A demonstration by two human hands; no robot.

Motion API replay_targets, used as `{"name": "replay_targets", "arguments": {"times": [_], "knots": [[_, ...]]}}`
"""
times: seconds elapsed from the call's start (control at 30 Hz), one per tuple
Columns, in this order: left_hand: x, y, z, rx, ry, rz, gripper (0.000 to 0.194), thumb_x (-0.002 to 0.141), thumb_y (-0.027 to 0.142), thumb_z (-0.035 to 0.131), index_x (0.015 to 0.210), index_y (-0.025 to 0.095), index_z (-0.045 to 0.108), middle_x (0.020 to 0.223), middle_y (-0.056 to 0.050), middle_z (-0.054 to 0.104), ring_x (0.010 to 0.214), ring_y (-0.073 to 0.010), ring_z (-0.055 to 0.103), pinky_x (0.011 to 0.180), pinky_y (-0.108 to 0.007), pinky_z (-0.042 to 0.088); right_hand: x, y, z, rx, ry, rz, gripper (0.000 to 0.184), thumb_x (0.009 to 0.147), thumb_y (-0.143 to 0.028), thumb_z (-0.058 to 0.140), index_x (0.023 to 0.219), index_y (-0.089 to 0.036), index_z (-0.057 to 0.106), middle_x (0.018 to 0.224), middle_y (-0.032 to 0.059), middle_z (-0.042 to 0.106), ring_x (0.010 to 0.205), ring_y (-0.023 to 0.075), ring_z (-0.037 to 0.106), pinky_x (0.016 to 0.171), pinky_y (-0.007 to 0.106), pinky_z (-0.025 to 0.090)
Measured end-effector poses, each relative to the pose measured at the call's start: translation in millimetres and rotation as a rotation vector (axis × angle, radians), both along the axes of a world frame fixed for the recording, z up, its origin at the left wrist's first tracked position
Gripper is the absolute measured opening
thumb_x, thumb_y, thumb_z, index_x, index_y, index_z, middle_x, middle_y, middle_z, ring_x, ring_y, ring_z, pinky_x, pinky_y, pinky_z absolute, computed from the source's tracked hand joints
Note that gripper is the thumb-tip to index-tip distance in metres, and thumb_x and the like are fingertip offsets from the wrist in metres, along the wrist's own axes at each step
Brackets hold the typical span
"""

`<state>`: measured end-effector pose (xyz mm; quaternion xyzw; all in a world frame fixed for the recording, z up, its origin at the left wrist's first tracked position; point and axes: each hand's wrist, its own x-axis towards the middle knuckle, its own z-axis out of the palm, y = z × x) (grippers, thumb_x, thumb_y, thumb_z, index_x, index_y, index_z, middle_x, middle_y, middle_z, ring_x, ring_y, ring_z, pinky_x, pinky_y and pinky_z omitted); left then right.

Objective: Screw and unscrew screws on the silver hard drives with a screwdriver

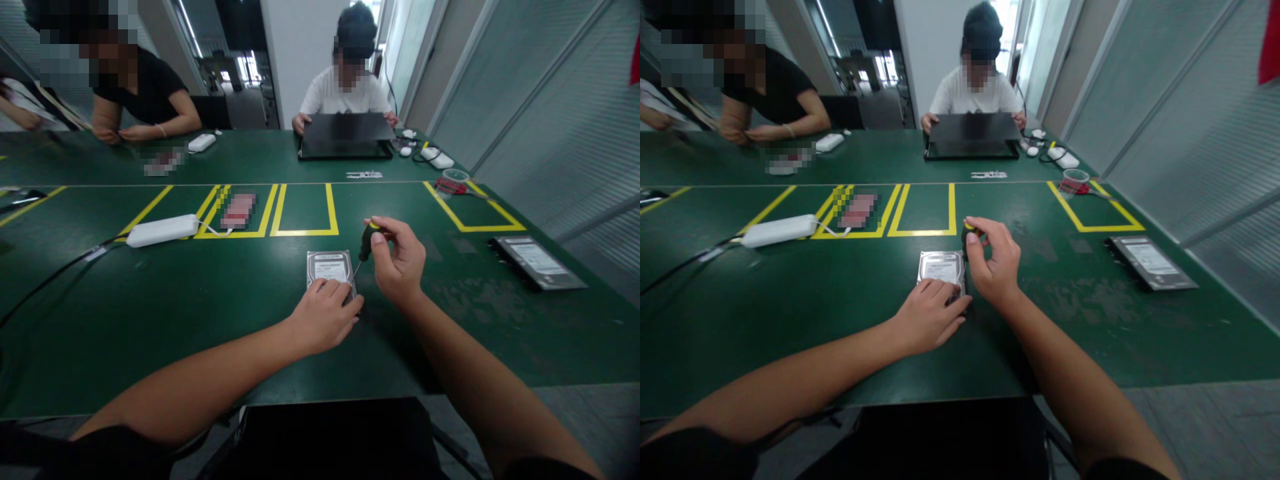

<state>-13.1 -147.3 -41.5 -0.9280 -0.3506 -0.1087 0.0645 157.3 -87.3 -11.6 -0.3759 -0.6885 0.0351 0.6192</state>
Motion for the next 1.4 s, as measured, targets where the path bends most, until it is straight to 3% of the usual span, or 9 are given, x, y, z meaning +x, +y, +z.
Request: {"name": "replay_targets", "arguments": {"times": [0.17,0.47,0.57,0.67,0.9,1.0,1.2,1.4], "knots": [[0.1,-0.7,0.3,-0.002,0.0,0.001,0.033,0.093,0.037,0.051,0.122,0.023,0.057,0.11,-0.01,0.057,0.099,-0.0279,0.051,0.085,-0.044,0.038,-0.5,0.8,3.2,0.04,-0.02,-0.04,0.022,0.084,-0.024,0.062,0.107,-0.024,0.063,0.094,0.0031,0.065,0.075,0.0149,0.058,0.065,0.033,0.048],[-0.8,0.3,3.8,-0.051,-0.046,-0.002,0.035,0.093,0.039,0.051,0.123,0.022,0.056,0.109,-0.01,0.058,0.099,-0.0283,0.053,0.085,-0.044,0.04,-1.5,-0.3,3.6,0.04,-0.005,-0.019,0.021,0.088,-0.022,0.054,0.108,-0.024,0.062,0.098,0.0044,0.067,0.086,0.0168,0.062,0.071,0.034,0.05],[-1.0,3.5,8.2,-0.107,-0.107,0.029,0.033,0.093,0.042,0.051,0.114,0.017,0.058,0.102,-0.01,0.06,0.096,-0.0269,0.054,0.084,-0.042,0.042,-1.9,-0.2,3.9,0.037,-0.004,-0.033,0.02,0.088,-0.022,0.055,0.107,-0.024,0.062,0.097,0.0035,0.066,0.084,0.0162,0.062,0.07,0.034,0.05],[-1.8,11.3,11.7,-0.167,-0.163,0.064,0.024,0.093,0.037,0.05,0.1,0.015,0.058,0.095,-0.009,0.061,0.093,-0.0256,0.054,0.083,-0.04,0.043,-1.7,0.1,3.3,0.03,-0.002,-0.039,0.021,0.087,-0.022,0.057,0.107,-0.024,0.061,0.097,0.003,0.066,0.083,0.0159,0.061,0.07,0.034,0.05],[-6.0,42.3,17.0,-0.285,-0.308,0.127,0.026,0.082,0.032,0.065,0.101,0.018,0.053,0.099,-0.007,0.063,0.094,-0.0253,0.056,0.083,-0.04,0.044,-2.0,1.0,1.2,0.039,0.018,-0.021,0.021,0.086,-0.021,0.058,0.107,-0.025,0.061,0.095,0.0021,0.065,0.084,0.0161,0.062,0.069,0.033,0.049],[-6.2,58.8,20.8,-0.433,-0.382,0.094,0.035,0.078,0.026,0.067,0.105,0.019,0.048,0.096,-0.004,0.063,0.087,-0.0211,0.058,0.077,-0.034,0.043,-2.3,1.2,0.9,0.04,0.021,-0.016,0.021,0.087,-0.021,0.057,0.107,-0.025,0.061,0.095,0.0023,0.065,0.085,0.0165,0.062,0.069,0.034,0.049],[-2.4,93.8,27.6,-0.752,-0.318,-0.088,0.048,0.072,0.023,0.071,0.111,0.02,0.043,0.094,-0.002,0.063,0.077,-0.0153,0.057,0.067,-0.028,0.04,-0.4,1.2,-1.1,0.019,0.015,0.009,0.022,0.086,-0.024,0.06,0.108,-0.024,0.061,0.098,0.0042,0.064,0.085,0.0172,0.061,0.068,0.034,0.049],[2.2,109.6,30.2,-0.789,-0.198,-0.188,0.04,0.07,0.024,0.072,0.103,0.018,0.048,0.093,-0.002,0.063,0.077,-0.0156,0.057,0.066,-0.027,0.041,-0.8,0.7,-0.3,0.024,0.0,0.0,0.02,0.086,-0.026,0.059,0.106,-0.023,0.061,0.096,0.0044,0.064,0.083,0.0169,0.06,0.067,0.034,0.049]]}}
